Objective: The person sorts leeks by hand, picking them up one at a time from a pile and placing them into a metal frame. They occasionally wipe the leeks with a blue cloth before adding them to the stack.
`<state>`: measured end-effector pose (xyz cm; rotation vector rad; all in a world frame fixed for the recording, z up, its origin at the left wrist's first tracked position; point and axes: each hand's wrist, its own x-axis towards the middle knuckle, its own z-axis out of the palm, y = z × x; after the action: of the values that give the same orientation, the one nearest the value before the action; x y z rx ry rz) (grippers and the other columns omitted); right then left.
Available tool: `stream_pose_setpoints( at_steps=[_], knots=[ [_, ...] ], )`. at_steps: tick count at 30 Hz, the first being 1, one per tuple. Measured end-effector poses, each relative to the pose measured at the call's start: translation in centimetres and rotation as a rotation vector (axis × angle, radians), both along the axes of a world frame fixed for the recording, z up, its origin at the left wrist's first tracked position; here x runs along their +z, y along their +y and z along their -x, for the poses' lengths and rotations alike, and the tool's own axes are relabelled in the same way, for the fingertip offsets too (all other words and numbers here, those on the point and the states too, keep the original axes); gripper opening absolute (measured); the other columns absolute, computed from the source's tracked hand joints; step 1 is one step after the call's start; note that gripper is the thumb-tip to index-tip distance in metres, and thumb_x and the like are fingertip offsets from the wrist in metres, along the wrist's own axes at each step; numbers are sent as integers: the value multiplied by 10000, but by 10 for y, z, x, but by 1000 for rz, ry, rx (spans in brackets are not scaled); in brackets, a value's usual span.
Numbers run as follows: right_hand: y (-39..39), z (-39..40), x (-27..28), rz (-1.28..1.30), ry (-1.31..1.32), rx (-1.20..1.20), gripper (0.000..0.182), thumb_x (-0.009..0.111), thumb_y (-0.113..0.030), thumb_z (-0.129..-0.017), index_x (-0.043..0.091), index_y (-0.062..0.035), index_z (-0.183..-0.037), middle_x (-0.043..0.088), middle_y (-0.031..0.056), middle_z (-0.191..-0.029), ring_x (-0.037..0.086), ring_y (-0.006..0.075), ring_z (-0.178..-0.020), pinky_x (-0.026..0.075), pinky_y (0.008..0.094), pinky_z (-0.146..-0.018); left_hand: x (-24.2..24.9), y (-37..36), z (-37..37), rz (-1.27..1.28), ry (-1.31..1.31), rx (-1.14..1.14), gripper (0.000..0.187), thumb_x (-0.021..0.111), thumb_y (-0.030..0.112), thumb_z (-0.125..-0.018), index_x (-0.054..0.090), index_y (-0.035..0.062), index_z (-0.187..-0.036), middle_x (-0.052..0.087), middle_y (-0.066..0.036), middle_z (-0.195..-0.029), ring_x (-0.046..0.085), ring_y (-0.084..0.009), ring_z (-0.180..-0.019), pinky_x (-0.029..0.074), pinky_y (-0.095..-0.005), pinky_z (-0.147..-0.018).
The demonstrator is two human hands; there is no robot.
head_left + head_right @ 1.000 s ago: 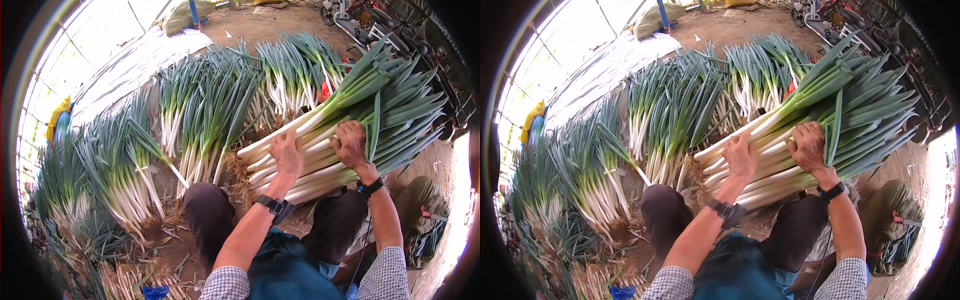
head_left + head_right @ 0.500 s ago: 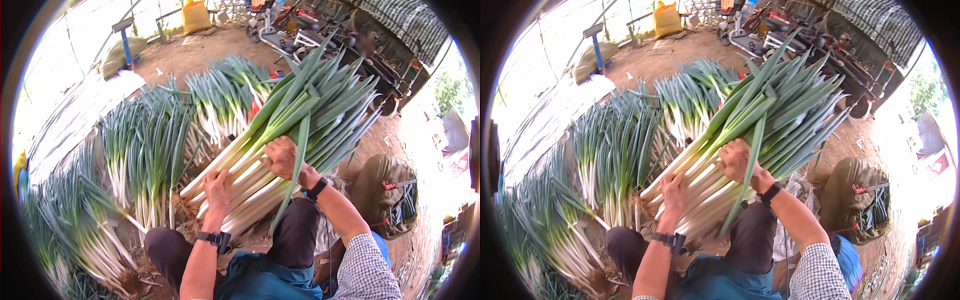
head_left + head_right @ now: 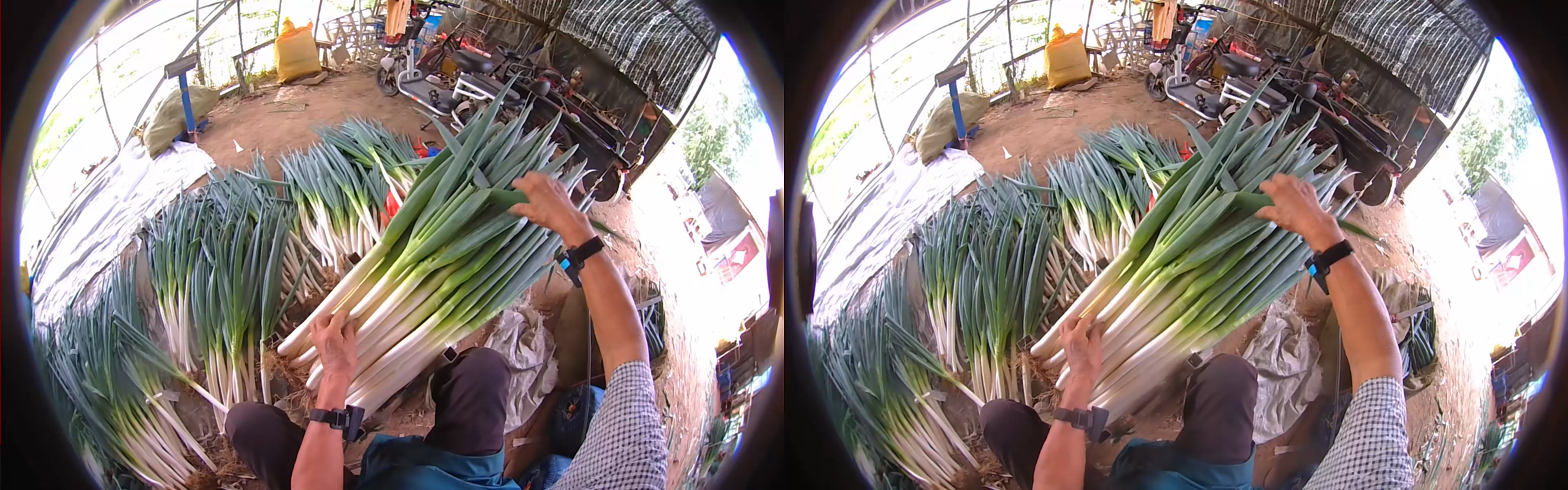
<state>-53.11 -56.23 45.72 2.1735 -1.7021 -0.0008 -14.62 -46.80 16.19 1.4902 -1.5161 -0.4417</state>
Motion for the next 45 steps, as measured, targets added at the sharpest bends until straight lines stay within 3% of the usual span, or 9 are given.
stream_pose_setpoints(
  at_steps=[9,12,15,21,25,29,34,38,45],
  knots=[
    [-73,22,32,454,502,344,128,681,-72,-778,725,-86,-898,700,160,-941,656,276,-953,459,439,-967,-2,5,6,120,-5,56,214,723,28,-826,704,50,-1039,611,-140,-996,539,-347,-998,428,-459,-924],
    [-81,-5,26,439,215,365,202,651,-39,-818,752,-92,-983,716,177,-991,654,274,-962,410,431,-1049,-3,5,7,79,-4,72,219,728,31,-832,706,52,-1048,615,-143,-989,541,-346,-1003,432,-455,-925],
    [-74,-53,-8,-279,-482,364,273,609,-63,-868,765,-118,-1086,735,138,-1015,662,260,-932,358,432,-1104,5,6,7,85,-20,60,216,735,38,-838,708,54,-1051,615,-144,-969,544,-345,-993,437,-452,-916],
    [-83,-54,-38,-237,353,138,318,491,-300,-1024,759,-194,-1158,690,83,-805,691,270,-863,283,564,-1125,3,7,6,115,-36,79,214,733,32,-843,705,45,-1054,623,-147,-971,548,-344,-984,438,-448,-910],
    [-77,-48,-18,-143,399,-239,466,408,-434,-1063,770,-140,-1066,710,104,-916,642,303,-1050,269,560,-1140,2,7,7,125,-37,65,225,727,18,-843,701,39,-1066,628,-150,-994,548,-345,-980,437,-454,-907],
    [-85,-5,-17,33,96,-109,561,429,-540,-1037,756,-84,-1045,715,132,-989,614,312,-1109,195,554,-1206,7,6,7,79,-30,45,223,714,7,-853,702,36,-1073,624,-145,-996,550,-343,-980,442,-444,-902],
    [-20,-38,-2,235,-31,373,380,749,-370,-861,705,-57,-1071,705,111,-1034,614,307,-1092,324,495,-1132,5,6,6,75,-9,44,224,716,8,-849,705,39,-1071,623,-145,-1005,551,-344,-983,442,-445,-905],
    [-16,-8,-16,18,150,58,214,740,-269,-849,658,-72,-860,689,113,-863,643,293,-971,366,460,-1079,5,6,6,78,-27,57,222,719,11,-846,706,37,-1066,627,-148,-1004,554,-342,-991,441,-446,-908],
    [-72,0,13,301,357,343,97,632,-85,-813,631,-90,-717,593,61,-784,595,242,-937,333,463,-1158,0,7,7,140,-34,70,216,731,27,-843,702,40,-1057,634,-148,-999,556,-347,-982,443,-447,-905]
  ],
)
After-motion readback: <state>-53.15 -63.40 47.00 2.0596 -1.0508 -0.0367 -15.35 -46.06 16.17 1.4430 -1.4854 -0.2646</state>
